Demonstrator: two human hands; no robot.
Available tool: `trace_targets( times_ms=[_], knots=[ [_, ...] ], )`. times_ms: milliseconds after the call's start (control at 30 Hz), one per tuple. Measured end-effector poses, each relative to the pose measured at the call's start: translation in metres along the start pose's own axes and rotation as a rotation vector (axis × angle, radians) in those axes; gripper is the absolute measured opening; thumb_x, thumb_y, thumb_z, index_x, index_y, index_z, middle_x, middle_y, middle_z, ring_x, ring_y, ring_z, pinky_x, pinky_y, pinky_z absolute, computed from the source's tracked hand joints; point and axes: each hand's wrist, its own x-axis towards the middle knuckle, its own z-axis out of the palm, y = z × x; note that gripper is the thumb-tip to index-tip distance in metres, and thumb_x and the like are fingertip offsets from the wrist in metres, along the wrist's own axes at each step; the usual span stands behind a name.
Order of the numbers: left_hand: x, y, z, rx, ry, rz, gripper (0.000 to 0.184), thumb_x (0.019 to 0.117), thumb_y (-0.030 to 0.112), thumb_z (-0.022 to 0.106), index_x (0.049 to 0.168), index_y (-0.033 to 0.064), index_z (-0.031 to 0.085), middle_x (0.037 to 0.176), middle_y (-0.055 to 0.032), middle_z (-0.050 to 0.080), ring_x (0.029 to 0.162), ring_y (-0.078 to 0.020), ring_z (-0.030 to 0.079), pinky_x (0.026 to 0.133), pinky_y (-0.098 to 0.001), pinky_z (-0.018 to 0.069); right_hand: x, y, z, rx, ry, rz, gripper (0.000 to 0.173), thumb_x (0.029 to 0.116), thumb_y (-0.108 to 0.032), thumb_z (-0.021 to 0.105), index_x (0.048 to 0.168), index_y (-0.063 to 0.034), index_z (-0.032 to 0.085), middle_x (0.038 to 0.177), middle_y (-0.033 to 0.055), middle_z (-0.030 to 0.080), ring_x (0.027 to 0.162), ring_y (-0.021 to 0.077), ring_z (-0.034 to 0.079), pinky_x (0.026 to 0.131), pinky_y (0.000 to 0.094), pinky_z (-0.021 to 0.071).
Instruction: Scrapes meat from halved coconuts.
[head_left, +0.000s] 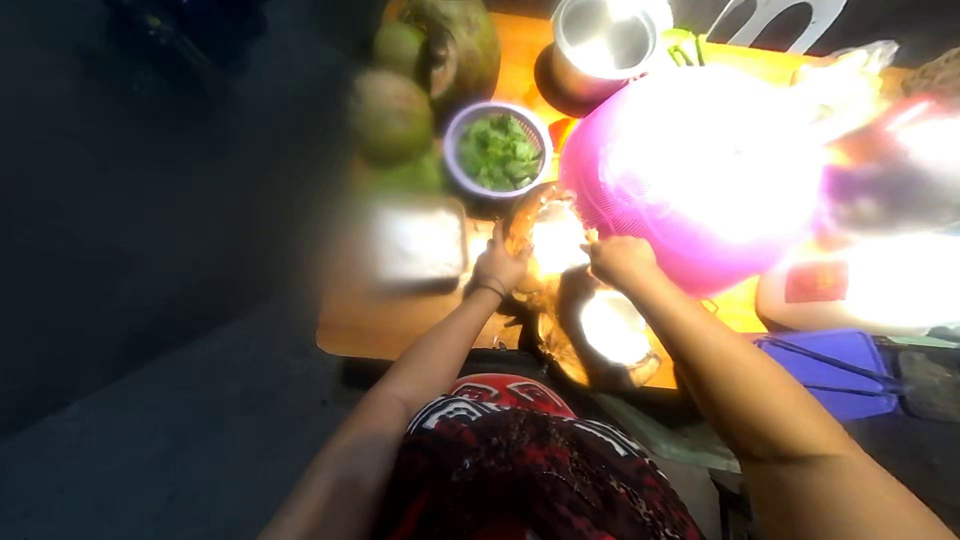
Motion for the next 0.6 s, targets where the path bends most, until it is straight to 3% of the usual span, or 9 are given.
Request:
trace_targets(
  times_ms=[100,200,300,333,367,400,467,500,600],
  knots=[
    [0.001,-0.001,0.0,-0.001,0.001,0.006,0.085,0.0985,0.051,0.063,0.164,0.0173,0.021,0.144,-0.0213,0.056,0.119,-0.0402,0.064,0.098,-0.0591,0.0509,0.014,0.004,0.004,-0.031,0.105,-0.023,0.043,0.105,-0.008,0.049,0.147,-0.0129,0.056,0.114,0.0296,0.069,0.107,0.0499,0.067,0.08,0.0645,0.0524],
    [0.001,0.001,0.0,0.014,0.001,0.004,0.083,0.0987,0.05,0.063,0.163,0.0178,0.022,0.145,-0.0205,0.055,0.117,-0.0401,0.064,0.097,-0.059,0.0512,0.007,0.009,0.018,-0.023,0.016,-0.021,0.036,0.1062,-0.013,0.051,0.14,-0.006,0.061,0.12,0.0296,0.068,0.113,0.0487,0.065,0.086,0.0657,0.0514],
    [0.001,0.001,0.001,0.009,0.008,0.006,0.083,0.0986,0.049,0.063,0.163,0.0172,0.022,0.144,-0.0207,0.056,0.118,-0.0401,0.064,0.097,-0.0589,0.0512,-0.002,0.002,0.003,-0.042,-0.048,-0.012,0.027,0.1058,-0.014,0.051,0.118,0.001,0.069,0.118,0.0279,0.068,0.115,0.0471,0.065,0.087,0.0656,0.0513],
    [0.001,0.0,0.001,0.008,0.012,0.006,0.084,0.0986,0.049,0.063,0.163,0.0169,0.022,0.144,-0.0209,0.056,0.118,-0.0402,0.064,0.098,-0.0589,0.0511,-0.002,-0.001,-0.003,-0.027,-0.019,-0.028,0.027,0.1062,-0.013,0.05,0.121,0.0001,0.069,0.118,0.0287,0.068,0.114,0.0482,0.065,0.087,0.0662,0.0509],
    [0.001,0.0,0.001,0.007,0.015,0.009,0.084,0.0988,0.049,0.063,0.163,0.0162,0.021,0.144,-0.0212,0.056,0.117,-0.04,0.065,0.097,-0.0588,0.0512,0.002,-0.002,-0.007,-0.014,0.037,-0.047,0.032,0.107,-0.011,0.047,0.132,-0.0041,0.065,0.118,0.0299,0.068,0.112,0.0496,0.065,0.085,0.0657,0.051],
    [0.001,0.0,0.001,0.004,0.016,0.01,0.084,0.0988,0.05,0.063,0.163,0.016,0.021,0.144,-0.0215,0.056,0.117,-0.04,0.065,0.097,-0.0589,0.0513,0.01,-0.002,-0.006,-0.011,0.098,-0.06,0.041,0.1072,-0.009,0.044,0.146,-0.0125,0.057,0.117,0.0309,0.067,0.109,0.0509,0.066,0.082,0.0652,0.0512],
    [0.001,0.0,0.002,-0.008,0.014,0.006,0.084,0.0984,0.051,0.063,0.163,0.018,0.022,0.143,-0.0212,0.057,0.116,-0.0399,0.065,0.097,-0.0592,0.0516,0.025,0.004,0.005,-0.011,0.151,-0.07,0.055,0.1066,-0.007,0.043,0.158,-0.0241,0.043,0.121,0.0324,0.065,0.108,0.0524,0.065,0.082,0.0651,0.0509],
    [0.001,0.001,0.0,-0.008,0.01,0.005,0.084,0.0983,0.051,0.063,0.163,0.0186,0.022,0.142,-0.0211,0.057,0.116,-0.0397,0.065,0.097,-0.0592,0.0518,0.028,0.008,0.012,-0.012,0.134,-0.077,0.056,0.1058,-0.007,0.047,0.16,-0.0233,0.041,0.121,0.033,0.065,0.108,0.0527,0.065,0.082,0.0656,0.0509],
    [0.001,0.002,0.0,-0.004,0.006,0.004,0.082,0.0991,0.049,0.063,0.163,0.0168,0.022,0.144,-0.0215,0.056,0.118,-0.0404,0.064,0.098,-0.0598,0.0508,0.017,0.009,0.023,-0.017,0.032,-0.05,0.042,0.1063,-0.015,0.052,0.148,-0.0124,0.056,0.121,0.0302,0.067,0.113,0.0501,0.065,0.086,0.0659,0.0513]
  ],
)
